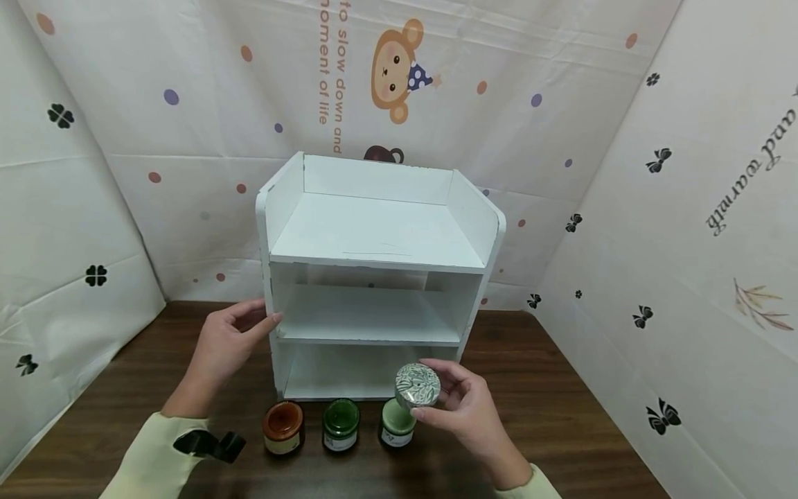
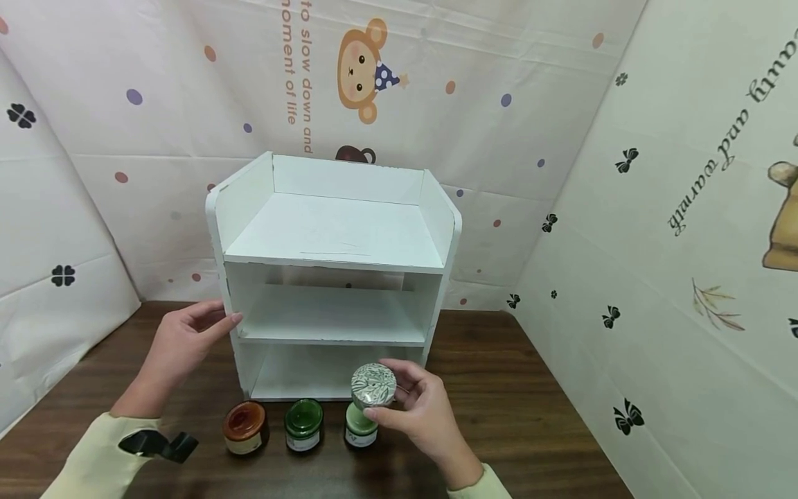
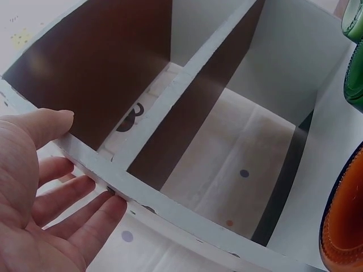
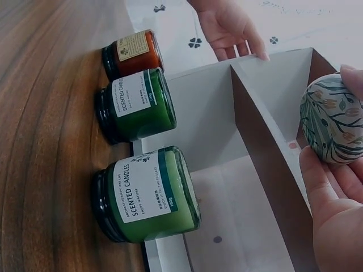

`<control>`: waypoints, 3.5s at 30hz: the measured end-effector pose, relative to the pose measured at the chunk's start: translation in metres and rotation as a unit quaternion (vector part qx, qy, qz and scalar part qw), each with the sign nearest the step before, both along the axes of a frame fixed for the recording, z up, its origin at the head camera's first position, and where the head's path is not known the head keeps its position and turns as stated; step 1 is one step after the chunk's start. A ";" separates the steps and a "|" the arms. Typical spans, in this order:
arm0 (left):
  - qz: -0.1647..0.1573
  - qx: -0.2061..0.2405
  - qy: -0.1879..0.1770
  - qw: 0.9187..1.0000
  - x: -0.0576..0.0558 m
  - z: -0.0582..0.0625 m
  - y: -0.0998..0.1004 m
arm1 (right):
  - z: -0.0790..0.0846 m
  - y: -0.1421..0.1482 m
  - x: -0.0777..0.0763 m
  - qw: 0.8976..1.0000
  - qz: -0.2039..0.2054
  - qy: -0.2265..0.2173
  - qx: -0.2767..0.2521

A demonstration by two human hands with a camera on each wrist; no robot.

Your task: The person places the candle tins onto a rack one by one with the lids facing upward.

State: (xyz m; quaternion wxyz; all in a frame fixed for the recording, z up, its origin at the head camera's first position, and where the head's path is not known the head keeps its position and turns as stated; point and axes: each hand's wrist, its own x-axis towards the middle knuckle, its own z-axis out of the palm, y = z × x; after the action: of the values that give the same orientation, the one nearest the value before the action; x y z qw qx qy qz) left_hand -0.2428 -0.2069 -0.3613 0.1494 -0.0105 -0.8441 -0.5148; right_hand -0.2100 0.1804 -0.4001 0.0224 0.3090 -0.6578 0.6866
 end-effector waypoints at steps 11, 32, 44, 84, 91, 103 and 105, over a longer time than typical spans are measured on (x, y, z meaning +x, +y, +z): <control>-0.001 0.003 0.000 1.000 0.000 -0.002 -0.001 | 0.005 -0.004 -0.002 1.000 0.012 -0.004 -0.006; -0.002 0.004 -0.003 1.000 -0.002 -0.002 -0.001 | 0.018 -0.012 -0.002 0.999 0.025 -0.022 -0.008; -0.001 0.003 -0.001 1.000 0.001 0.000 0.000 | 0.026 -0.018 -0.001 0.998 0.031 -0.056 -0.001; -0.001 0.004 -0.002 1.000 -0.001 0.001 -0.002 | 0.055 -0.044 -0.001 0.996 0.040 -0.075 0.005; -0.001 -0.002 0.001 1.000 -0.001 0.001 -0.002 | 0.058 -0.048 0.000 0.996 0.039 -0.080 0.000; 0.003 -0.008 0.007 1.000 -0.001 -0.001 -0.001 | 0.062 -0.051 -0.002 0.996 0.031 -0.079 0.011; 0.001 -0.008 0.010 1.000 -0.001 -0.002 -0.002 | 0.063 -0.052 -0.002 0.996 0.032 -0.082 0.010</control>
State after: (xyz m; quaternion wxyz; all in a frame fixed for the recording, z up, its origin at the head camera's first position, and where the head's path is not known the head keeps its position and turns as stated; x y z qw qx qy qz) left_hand -0.2441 -0.2089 -0.3632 0.1581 -0.0153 -0.8465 -0.5081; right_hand -0.2125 0.1285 -0.3366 -0.0570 0.2728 -0.6539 0.7033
